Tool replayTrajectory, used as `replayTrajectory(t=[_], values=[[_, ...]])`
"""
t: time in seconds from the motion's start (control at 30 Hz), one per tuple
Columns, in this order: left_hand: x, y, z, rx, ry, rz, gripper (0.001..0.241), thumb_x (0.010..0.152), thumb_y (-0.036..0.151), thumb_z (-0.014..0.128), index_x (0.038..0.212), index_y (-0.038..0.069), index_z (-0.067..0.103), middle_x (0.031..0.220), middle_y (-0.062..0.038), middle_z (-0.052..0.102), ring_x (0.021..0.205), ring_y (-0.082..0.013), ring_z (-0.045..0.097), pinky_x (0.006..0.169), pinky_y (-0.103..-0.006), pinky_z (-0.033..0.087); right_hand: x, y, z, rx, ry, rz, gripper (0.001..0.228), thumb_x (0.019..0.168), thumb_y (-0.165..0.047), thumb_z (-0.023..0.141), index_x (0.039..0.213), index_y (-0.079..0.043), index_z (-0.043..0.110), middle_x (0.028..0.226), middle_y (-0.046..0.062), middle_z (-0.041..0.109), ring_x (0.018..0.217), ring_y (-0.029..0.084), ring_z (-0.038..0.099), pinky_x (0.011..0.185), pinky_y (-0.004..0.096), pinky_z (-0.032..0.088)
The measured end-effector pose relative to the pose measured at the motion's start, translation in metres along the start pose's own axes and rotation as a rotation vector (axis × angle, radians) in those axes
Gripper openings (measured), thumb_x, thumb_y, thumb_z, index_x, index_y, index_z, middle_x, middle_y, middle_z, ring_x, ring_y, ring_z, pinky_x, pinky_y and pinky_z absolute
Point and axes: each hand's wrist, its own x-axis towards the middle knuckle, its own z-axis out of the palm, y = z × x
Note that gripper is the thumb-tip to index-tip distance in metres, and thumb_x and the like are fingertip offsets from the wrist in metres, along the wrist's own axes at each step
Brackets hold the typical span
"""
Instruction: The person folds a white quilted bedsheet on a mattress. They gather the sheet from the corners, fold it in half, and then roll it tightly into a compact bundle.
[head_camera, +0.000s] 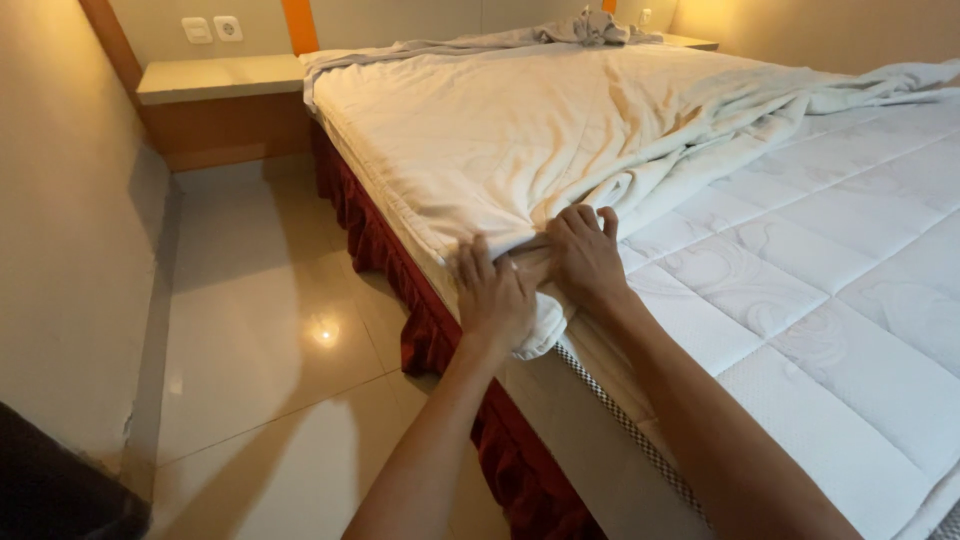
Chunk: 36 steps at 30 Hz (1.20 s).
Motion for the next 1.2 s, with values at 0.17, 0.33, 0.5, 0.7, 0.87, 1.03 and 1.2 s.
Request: replayTrajectory(t=[0.17, 0.33, 0.5, 0.7, 0.87, 1.03, 1.2], values=[[0.008, 0.003, -0.025, -0.032, -0.088, -0.06, 0.036, 0.103, 0.024, 0.041, 0.124, 0.004, 0.063, 0.165, -0.027, 0.014, 0.155, -0.0469, 0.003, 0.124, -0.0609, 0.002, -0.007, 0.0, -0.006, 0.102, 0.019, 0.086, 0.03, 0.08, -0.011, 0.067, 0.111, -0.011, 0.067, 0.117, 0.009, 0.062, 0.124, 0.027, 0.053, 0.109, 0.048, 0.031], [0.01, 0.005, -0.02, 0.075, 0.015, 0.034, 0.032, 0.095, 0.016, 0.053, 0.118, -0.001, 0.067, 0.162, -0.029, 0.024, 0.154, -0.0479, 0.011, 0.125, -0.0598, 0.01, -0.013, 0.004, -0.011, 0.157, -0.137, 0.124, 0.042, 0.085, -0.007, 0.062, 0.126, -0.011, 0.068, 0.128, 0.008, 0.065, 0.128, 0.029, 0.057, 0.113, 0.042, 0.039], [0.004, 0.014, -0.009, -0.01, -0.052, 0.032, 0.023, 0.093, 0.01, 0.056, 0.106, -0.001, 0.071, 0.165, -0.028, 0.017, 0.152, -0.0491, 0.01, 0.121, -0.0601, 0.013, -0.015, 0.011, -0.008, 0.161, -0.083, 0.005, 0.046, 0.085, -0.013, 0.062, 0.13, -0.003, 0.065, 0.137, 0.017, 0.062, 0.134, 0.032, 0.05, 0.111, 0.054, 0.029], [-0.02, 0.02, -0.011, -0.081, 0.135, 0.146, 0.043, 0.086, 0.03, 0.067, 0.11, -0.006, 0.068, 0.15, -0.03, 0.032, 0.143, -0.0509, 0.022, 0.122, -0.0571, 0.02, -0.007, 0.024, -0.015, 0.091, -0.401, 0.098, 0.031, 0.087, -0.024, 0.06, 0.115, -0.018, 0.074, 0.121, 0.0, 0.07, 0.134, 0.019, 0.051, 0.121, 0.055, 0.014], [-0.025, 0.012, -0.02, -0.068, 0.083, 0.033, 0.036, 0.1, 0.027, 0.061, 0.125, 0.001, 0.066, 0.151, -0.023, 0.041, 0.145, -0.0424, 0.035, 0.124, -0.059, 0.025, -0.007, 0.042, -0.019, 0.115, -0.377, 0.044, 0.023, 0.085, -0.025, 0.062, 0.095, -0.015, 0.08, 0.101, 0.004, 0.077, 0.115, 0.023, 0.063, 0.114, 0.047, 0.029], [-0.02, 0.01, -0.02, -0.087, 0.097, 0.014, 0.05, 0.092, 0.03, 0.066, 0.136, 0.006, 0.059, 0.153, -0.026, 0.035, 0.142, -0.0477, 0.032, 0.116, -0.0619, 0.025, -0.004, 0.037, -0.037, 0.108, -0.406, 0.191, 0.029, 0.087, -0.025, 0.058, 0.095, -0.015, 0.084, 0.081, 0.014, 0.072, 0.08, 0.035, 0.071, 0.089, 0.043, 0.054], [-0.006, 0.015, -0.023, -0.008, -0.044, 0.024, 0.031, 0.092, 0.026, 0.069, 0.113, 0.003, 0.072, 0.155, -0.029, 0.031, 0.145, -0.05, 0.026, 0.117, -0.0587, 0.025, 0.0, 0.006, -0.064, 0.175, -0.444, 0.363, 0.038, 0.092, -0.029, 0.057, 0.126, -0.019, 0.071, 0.094, 0.02, 0.071, 0.086, 0.04, 0.069, 0.084, 0.048, 0.055]])
